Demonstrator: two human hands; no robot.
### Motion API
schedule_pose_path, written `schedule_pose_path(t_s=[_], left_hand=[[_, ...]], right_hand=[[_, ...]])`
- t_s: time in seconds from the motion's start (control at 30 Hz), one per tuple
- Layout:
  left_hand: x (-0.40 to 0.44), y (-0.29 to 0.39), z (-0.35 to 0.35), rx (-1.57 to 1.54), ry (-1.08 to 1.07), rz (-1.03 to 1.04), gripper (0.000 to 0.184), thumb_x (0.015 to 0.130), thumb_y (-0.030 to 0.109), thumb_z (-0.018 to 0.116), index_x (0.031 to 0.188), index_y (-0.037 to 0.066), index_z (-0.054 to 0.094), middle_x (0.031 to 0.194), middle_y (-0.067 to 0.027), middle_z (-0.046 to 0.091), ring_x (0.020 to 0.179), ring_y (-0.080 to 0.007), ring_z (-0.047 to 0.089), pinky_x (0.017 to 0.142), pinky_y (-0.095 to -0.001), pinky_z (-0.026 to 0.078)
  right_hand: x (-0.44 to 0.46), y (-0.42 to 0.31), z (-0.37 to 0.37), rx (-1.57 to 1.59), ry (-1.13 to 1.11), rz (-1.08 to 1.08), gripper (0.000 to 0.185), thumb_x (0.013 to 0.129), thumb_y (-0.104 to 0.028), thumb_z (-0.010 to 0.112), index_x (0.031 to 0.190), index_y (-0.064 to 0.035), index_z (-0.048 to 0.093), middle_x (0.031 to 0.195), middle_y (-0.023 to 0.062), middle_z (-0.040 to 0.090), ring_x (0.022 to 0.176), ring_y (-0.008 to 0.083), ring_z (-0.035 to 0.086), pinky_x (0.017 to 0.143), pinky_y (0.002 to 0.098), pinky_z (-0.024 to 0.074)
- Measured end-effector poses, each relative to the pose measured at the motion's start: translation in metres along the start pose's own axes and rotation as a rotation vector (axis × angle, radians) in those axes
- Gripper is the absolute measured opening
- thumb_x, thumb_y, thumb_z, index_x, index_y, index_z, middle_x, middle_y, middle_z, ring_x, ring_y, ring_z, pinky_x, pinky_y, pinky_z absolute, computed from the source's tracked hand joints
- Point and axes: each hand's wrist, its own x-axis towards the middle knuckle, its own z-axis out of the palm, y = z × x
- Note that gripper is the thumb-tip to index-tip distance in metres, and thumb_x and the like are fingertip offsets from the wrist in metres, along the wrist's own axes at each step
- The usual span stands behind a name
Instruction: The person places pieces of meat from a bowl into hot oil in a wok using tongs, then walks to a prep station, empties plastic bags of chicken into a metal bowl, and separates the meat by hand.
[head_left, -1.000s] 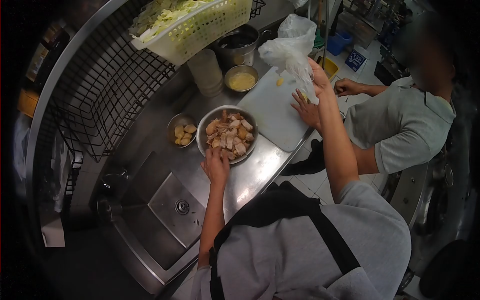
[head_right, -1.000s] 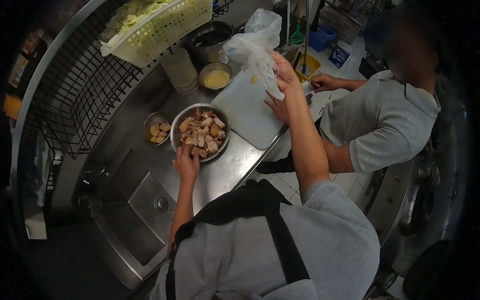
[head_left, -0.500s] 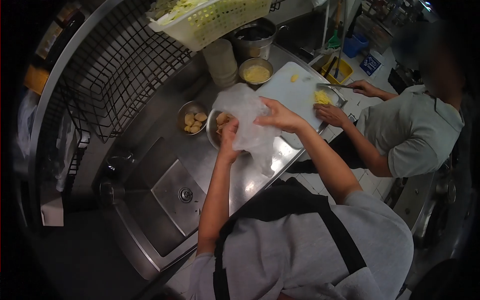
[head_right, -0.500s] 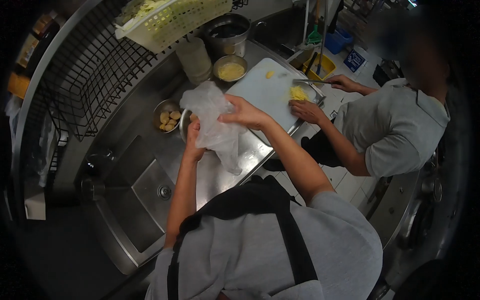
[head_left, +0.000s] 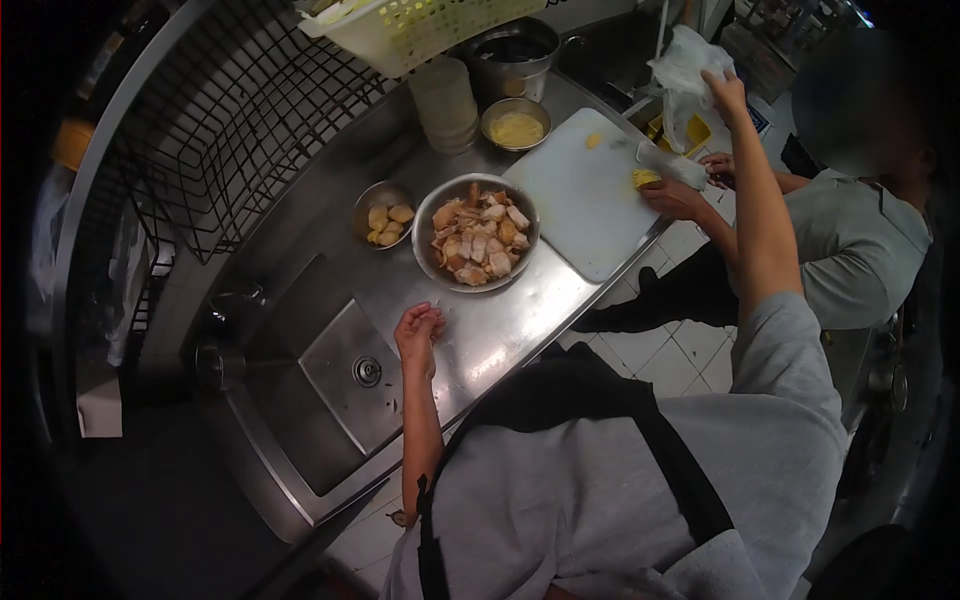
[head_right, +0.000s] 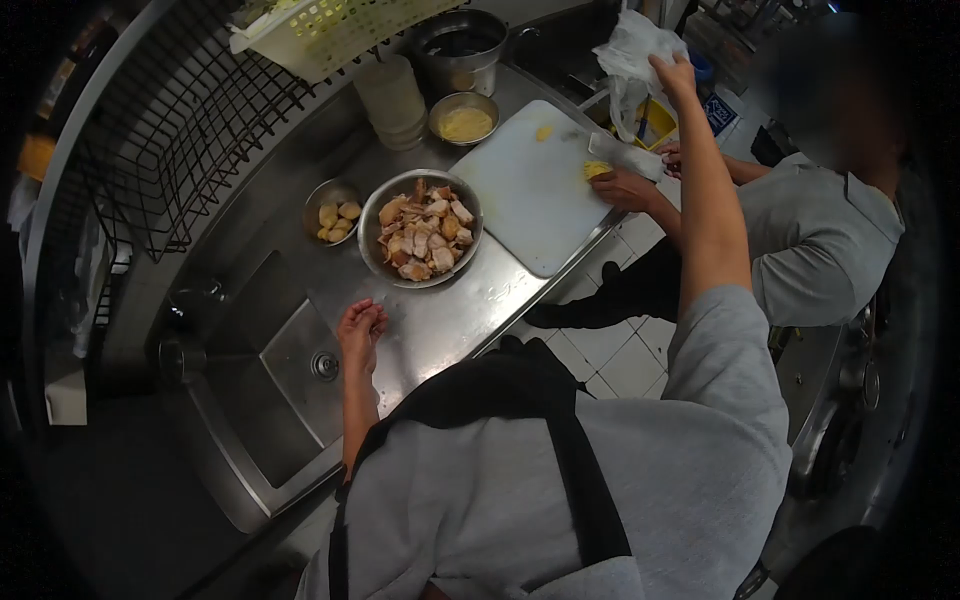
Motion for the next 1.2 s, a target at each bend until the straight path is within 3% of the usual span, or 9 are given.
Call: schedule_pose_path(t_s=[0.13, 0.2, 0.27, 0.33, 0.43, 0.57, 0.97, 1.13, 1.2], left_hand=[[-0.011, -0.018, 0.013, -0.022, -0.088, -0.169, 0.032, 0.091, 0.006, 0.06, 0.122, 0.005, 0.052, 0.102, -0.0118, 0.066, 0.084, -0.0216, 0.067, 0.071, -0.0317, 0.055], [-0.015, -0.015, 0.033, -0.111, -0.127, -0.242, 0.037, 0.092, 0.007, 0.06, 0.127, 0.006, 0.047, 0.104, -0.0146, 0.065, 0.085, -0.0246, 0.068, 0.073, -0.0349, 0.056], [-0.007, -0.014, 0.054, -0.2, -0.168, -0.312, 0.043, 0.092, 0.007, 0.06, 0.131, 0.006, 0.043, 0.105, -0.0174, 0.064, 0.087, -0.0276, 0.068, 0.074, -0.0381, 0.057], [0.013, -0.017, 0.071, -0.245, -0.233, -0.38, 0.052, 0.092, 0.009, 0.059, 0.136, 0.002, 0.034, 0.108, -0.0225, 0.062, 0.093, -0.0357, 0.067, 0.077, -0.0445, 0.058], [0.056, -0.033, 0.081, -0.469, -0.36, -0.45, 0.052, 0.092, 0.008, 0.057, 0.135, -0.003, 0.031, 0.111, -0.0261, 0.06, 0.097, -0.0398, 0.066, 0.077, -0.0454, 0.059], [0.069, -0.043, 0.089, -0.421, -0.27, -0.369, 0.047, 0.092, 0.007, 0.053, 0.133, -0.007, 0.032, 0.114, -0.0281, 0.059, 0.096, -0.0428, 0.066, 0.075, -0.0426, 0.06], [0.033, -0.009, 0.074, -0.321, -0.141, -0.456, 0.038, 0.089, 0.007, 0.047, 0.124, -0.008, 0.04, 0.104, -0.0288, 0.062, 0.076, -0.0395, 0.069, 0.056, -0.0355, 0.059], [-0.004, 0.038, 0.091, -0.209, -0.093, 0.117, 0.039, 0.082, -0.001, 0.049, 0.119, -0.012, 0.044, 0.1, -0.0266, 0.063, 0.071, -0.0373, 0.069, 0.047, -0.0389, 0.06], [0.002, 0.046, 0.079, -0.152, -0.092, 0.007, 0.043, 0.082, -0.002, 0.048, 0.124, -0.009, 0.043, 0.104, -0.0239, 0.062, 0.075, -0.0355, 0.07, 0.048, -0.0384, 0.06]], right_hand=[[-0.004, 0.054, 0.008, -0.079, 0.068, 0.136, 0.086, 0.077, -0.039, 0.077, 0.14, 0.0064, 0.042, 0.11, 0.0205, 0.066, 0.084, 0.0289, 0.069, 0.07, 0.0364, 0.0548], [-0.048, 0.044, 0.019, -0.024, -0.041, 0.003, 0.073, 0.081, -0.03, 0.073, 0.138, 0.0058, 0.045, 0.105, 0.0186, 0.067, 0.078, 0.0234, 0.068, 0.067, 0.0324, 0.0535], [-0.115, 0.029, 0.049, 0.294, -0.127, -0.149, 0.057, 0.087, -0.02, 0.068, 0.135, 0.0046, 0.048, 0.098, 0.0146, 0.067, 0.073, 0.0189, 0.067, 0.066, 0.0288, 0.0539], [-0.209, -0.008, 0.075, 0.564, -0.379, -0.078, 0.046, 0.091, -0.013, 0.064, 0.132, 0.0032, 0.05, 0.09, 0.0098, 0.065, 0.077, 0.0194, 0.068, 0.068, 0.0304, 0.0575], [-0.326, -0.034, 0.103, 0.471, -0.85, 0.02, 0.038, 0.093, -0.014, 0.063, 0.127, 0.0027, 0.055, 0.098, 0.0092, 0.063, 0.079, 0.0177, 0.068, 0.068, 0.0284, 0.0563], [-0.407, -0.023, 0.108, 0.353, -1.115, 0.04, 0.038, 0.092, -0.011, 0.059, 0.126, 0.0052, 0.055, 0.092, 0.0067, 0.062, 0.074, 0.0141, 0.065, 0.065, 0.0268, 0.054], [-0.451, 0.04, 0.045, 0.126, -0.986, 0.121, 0.036, 0.089, -0.01, 0.06, 0.121, 0.0069, 0.057, 0.082, 0.0095, 0.065, 0.064, 0.0131, 0.061, 0.059, 0.028, 0.0507], [-0.469, 0.071, 0.052, 0.122, -1.024, 0.143, 0.037, 0.089, -0.01, 0.061, 0.121, 0.0064, 0.059, 0.075, 0.008, 0.066, 0.064, 0.0124, 0.061, 0.061, 0.0285, 0.0507], [-0.471, 0.061, 0.059, 0.036, -1.052, 0.045, 0.036, 0.088, -0.011, 0.061, 0.12, 0.0058, 0.06, 0.076, 0.0097, 0.068, 0.066, 0.0138, 0.064, 0.063, 0.0299, 0.0519]])
